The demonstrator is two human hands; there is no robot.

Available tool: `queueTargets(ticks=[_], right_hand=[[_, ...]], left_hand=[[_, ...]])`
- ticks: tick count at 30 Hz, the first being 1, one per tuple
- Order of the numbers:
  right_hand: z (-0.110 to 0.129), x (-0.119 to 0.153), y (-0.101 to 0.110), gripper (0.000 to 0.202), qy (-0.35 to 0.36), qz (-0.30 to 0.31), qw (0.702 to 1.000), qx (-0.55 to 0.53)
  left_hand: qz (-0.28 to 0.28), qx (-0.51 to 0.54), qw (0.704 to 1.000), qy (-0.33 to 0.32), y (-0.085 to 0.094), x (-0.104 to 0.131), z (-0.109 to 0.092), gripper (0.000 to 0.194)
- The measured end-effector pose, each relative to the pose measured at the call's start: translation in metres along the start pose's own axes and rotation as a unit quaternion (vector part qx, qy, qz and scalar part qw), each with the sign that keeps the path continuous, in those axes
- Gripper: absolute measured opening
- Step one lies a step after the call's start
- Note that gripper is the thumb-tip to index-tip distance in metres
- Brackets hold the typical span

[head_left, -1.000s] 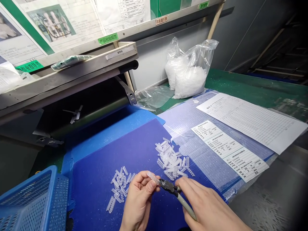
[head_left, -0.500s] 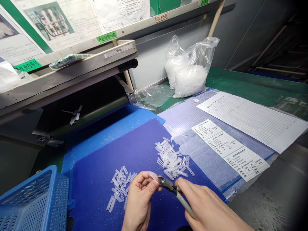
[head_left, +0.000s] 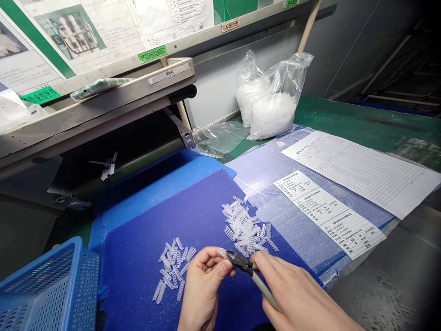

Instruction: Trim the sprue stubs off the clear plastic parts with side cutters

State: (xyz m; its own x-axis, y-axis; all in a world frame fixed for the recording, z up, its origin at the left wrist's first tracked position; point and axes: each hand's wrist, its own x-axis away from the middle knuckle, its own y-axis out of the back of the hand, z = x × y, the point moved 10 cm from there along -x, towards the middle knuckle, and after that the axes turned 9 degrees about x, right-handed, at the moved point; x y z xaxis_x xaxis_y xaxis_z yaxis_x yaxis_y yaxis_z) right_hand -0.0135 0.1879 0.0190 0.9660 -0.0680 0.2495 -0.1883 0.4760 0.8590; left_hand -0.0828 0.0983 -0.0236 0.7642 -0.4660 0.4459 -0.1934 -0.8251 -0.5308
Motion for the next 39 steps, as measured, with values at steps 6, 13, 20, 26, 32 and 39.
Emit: queueTargets(ticks=[6, 13, 20, 26, 32, 39], right_hand=[[-0.005, 0.003, -0.011, 0.029, -0.002, 0.034, 0.999, -0.038], [-0.01, -0.003, -0.004, 0.02, -0.014, -0.012, 0.997, -0.077], [-0.005, -0.002, -0.001, 0.023, 0.011, -0.019, 0.998, -0.059], [-0.005, -0.003, -0.005, 0.025, 0.017, -0.014, 0.999, -0.042], [-0.008, -0.005, -0.017, 0.03, 0.01, 0.019, 0.999, -0.038], [-0.015, -0.014, -0.031, 0.025, -0.035, 0.022, 0.994, -0.1]], left_hand=[[-0.001, -0.002, 1.0, 0.006, 0.002, -0.001, 0.004, 0.013], [-0.002, -0.012, 1.0, -0.002, 0.003, -0.001, 0.001, 0.011], [0.002, -0.049, 0.999, -0.001, -0.002, 0.001, -0.001, 0.012], [0.001, -0.076, 0.997, -0.001, -0.001, -0.001, -0.003, 0.011], [0.016, -0.109, 0.994, 0.0, 0.005, -0.004, 0.0, 0.011], [-0.008, -0.275, 0.96, -0.053, 0.03, -0.013, -0.005, 0.019]])
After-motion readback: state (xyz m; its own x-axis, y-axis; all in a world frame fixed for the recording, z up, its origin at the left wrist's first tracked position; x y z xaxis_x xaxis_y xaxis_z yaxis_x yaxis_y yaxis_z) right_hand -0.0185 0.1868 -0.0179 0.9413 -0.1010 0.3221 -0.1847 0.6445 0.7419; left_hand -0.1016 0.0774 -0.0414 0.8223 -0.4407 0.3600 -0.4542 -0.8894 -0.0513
